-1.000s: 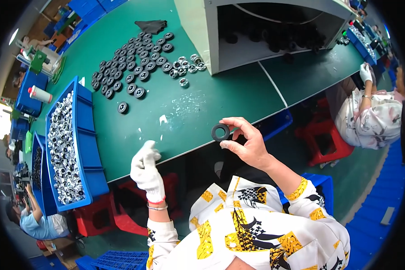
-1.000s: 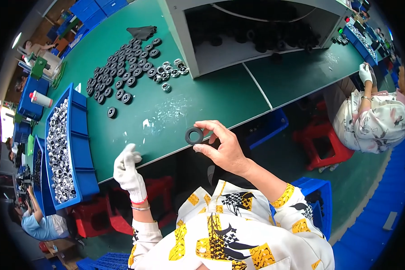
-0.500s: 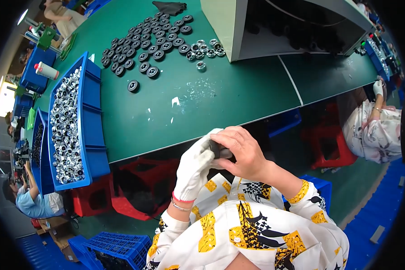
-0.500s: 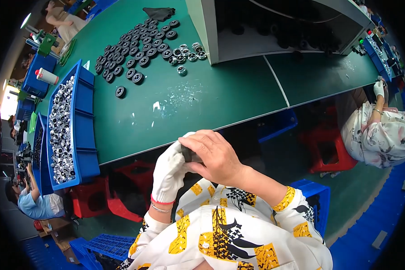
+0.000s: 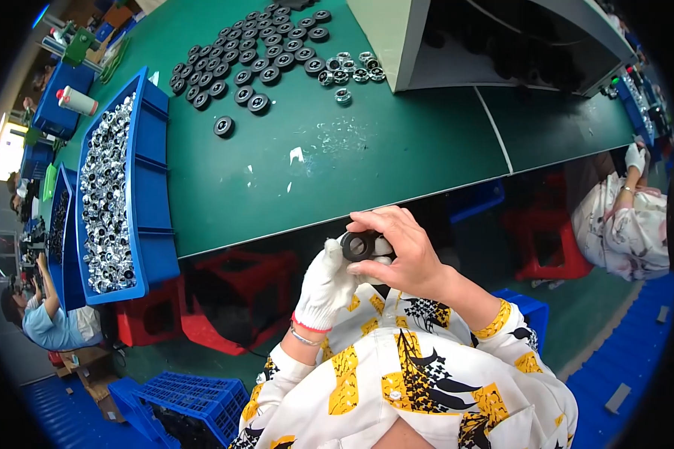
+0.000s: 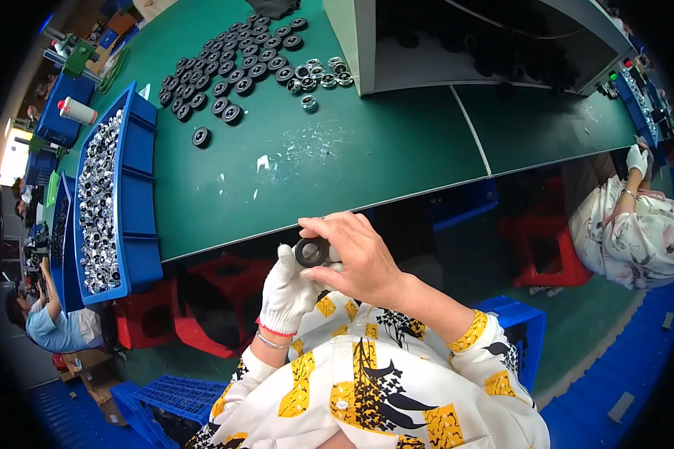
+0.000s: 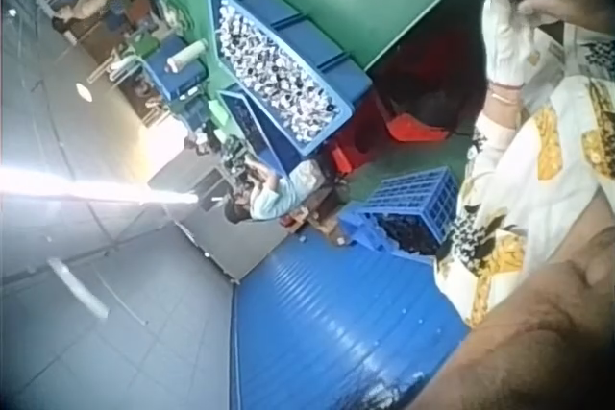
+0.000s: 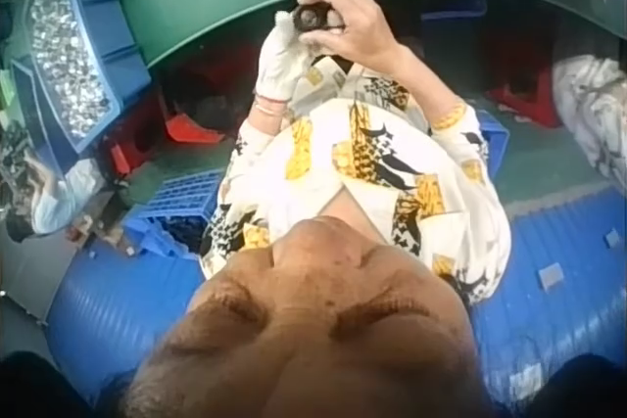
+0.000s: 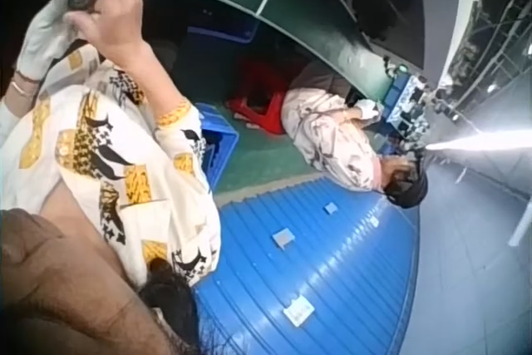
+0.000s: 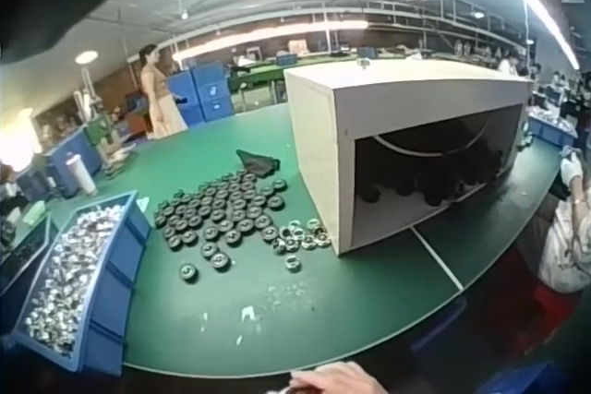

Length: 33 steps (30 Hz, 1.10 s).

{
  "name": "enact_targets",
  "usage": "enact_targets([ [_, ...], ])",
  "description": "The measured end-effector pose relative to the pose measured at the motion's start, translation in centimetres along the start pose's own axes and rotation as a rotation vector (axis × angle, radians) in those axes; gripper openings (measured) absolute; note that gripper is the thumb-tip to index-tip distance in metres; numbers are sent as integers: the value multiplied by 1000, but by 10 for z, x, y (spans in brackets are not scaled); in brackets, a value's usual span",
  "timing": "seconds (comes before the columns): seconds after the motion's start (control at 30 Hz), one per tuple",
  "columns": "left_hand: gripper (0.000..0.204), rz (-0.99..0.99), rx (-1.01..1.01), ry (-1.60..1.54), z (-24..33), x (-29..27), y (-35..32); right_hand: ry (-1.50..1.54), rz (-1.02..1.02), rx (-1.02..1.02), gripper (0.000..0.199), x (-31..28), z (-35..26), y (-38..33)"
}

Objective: The person is assembling small metal bearings into circular rubber components at a factory workbench.

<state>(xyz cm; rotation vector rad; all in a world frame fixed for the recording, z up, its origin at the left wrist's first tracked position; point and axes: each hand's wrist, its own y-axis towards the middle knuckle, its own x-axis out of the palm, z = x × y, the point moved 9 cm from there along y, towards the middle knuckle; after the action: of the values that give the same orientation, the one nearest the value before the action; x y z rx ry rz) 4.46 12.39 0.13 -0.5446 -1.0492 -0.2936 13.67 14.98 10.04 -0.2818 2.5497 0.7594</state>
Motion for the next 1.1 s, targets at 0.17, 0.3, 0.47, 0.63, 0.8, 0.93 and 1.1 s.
enact_targets([
  [0.17,55,92,6,10,1,-13,-1,37,-15,14,67,5,5,-1],
  [0.3,58,-16,24,32,5,-3,1,57,-28,33,66,10,9,0],
  [0.47,59,4,28,-1,7,-11,1,116,-66,85,66,17,16,3],
  [0.63,59,36,13,-35,8,-19,0,93,-81,57,66,21,15,8],
  [0.8,59,22,61,15,15,-19,-1,32,-125,27,64,26,11,12],
  [0.93,55,81,129,187,22,-16,-4,151,-135,101,57,25,18,7],
  [1.1,50,164,82,81,20,-17,-7,327,-148,301,50,23,39,-5],
])
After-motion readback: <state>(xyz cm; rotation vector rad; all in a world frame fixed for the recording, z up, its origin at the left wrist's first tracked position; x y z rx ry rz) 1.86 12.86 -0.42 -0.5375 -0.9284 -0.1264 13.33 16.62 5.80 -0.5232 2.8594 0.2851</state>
